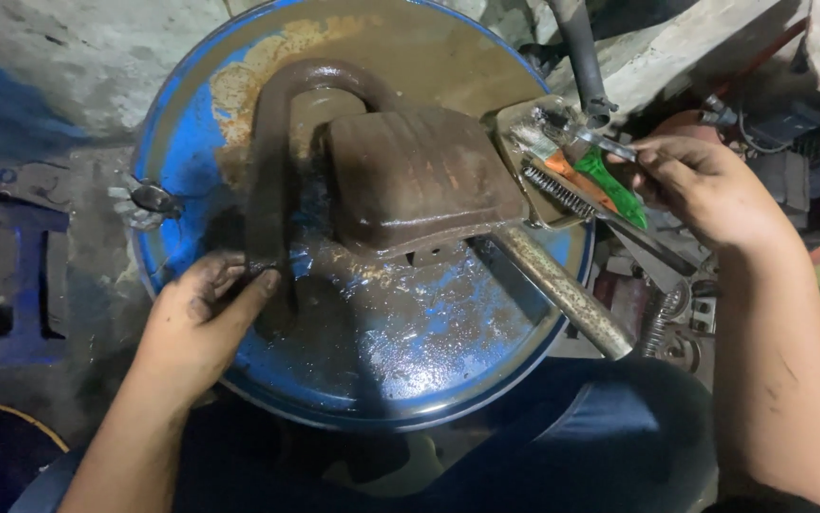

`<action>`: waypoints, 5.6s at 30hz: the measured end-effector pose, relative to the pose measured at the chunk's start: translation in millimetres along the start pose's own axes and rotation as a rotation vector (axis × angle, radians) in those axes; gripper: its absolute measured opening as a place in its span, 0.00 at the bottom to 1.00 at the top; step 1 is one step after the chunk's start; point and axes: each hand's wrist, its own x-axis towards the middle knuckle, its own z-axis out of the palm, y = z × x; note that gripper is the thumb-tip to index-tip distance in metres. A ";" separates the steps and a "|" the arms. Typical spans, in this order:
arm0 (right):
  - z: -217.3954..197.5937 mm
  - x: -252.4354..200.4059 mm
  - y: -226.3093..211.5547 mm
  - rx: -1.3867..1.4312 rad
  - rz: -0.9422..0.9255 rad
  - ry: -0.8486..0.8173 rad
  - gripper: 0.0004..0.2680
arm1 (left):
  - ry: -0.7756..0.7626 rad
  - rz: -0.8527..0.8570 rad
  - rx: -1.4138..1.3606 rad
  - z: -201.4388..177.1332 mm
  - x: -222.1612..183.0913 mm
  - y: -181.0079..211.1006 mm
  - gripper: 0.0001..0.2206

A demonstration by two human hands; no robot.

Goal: Cleaning rust and dirt from a motorcycle exhaust muffler using a wire brush and a scraper.

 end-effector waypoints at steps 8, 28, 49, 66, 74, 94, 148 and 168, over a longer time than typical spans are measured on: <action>20.3 -82.1 -87.0 0.273 -0.189 -0.227 0.14 | 0.061 0.221 0.023 3.0 11.1 -31.7 0.22; 268.0 -118.8 -129.9 -0.617 -0.659 0.246 0.10 | -0.006 0.195 -0.160 -10.0 -22.9 -12.2 0.23; 316.2 -149.3 -195.8 -0.717 -0.593 0.100 0.22 | -0.050 0.265 -0.281 -13.1 -24.8 -1.9 0.22; 303.5 -140.6 -199.4 -0.873 -0.576 0.111 0.27 | -0.099 0.252 -0.258 -7.4 -7.7 -6.2 0.21; 299.8 -125.2 -189.5 -1.025 -0.720 0.246 0.28 | -0.128 0.236 -0.285 -6.2 -3.2 -5.2 0.22; 305.3 -137.4 -209.2 -1.198 -0.863 0.290 0.27 | -0.173 0.059 -0.557 1.5 -0.7 -7.2 0.29; 288.2 -143.5 -290.3 -1.194 -0.666 -0.010 0.25 | -0.197 0.084 -0.615 -6.9 3.9 -15.0 0.40; 294.4 -135.6 -215.1 -1.141 -0.776 0.112 0.24 | -0.278 0.099 -0.617 -21.8 -12.6 -8.5 0.42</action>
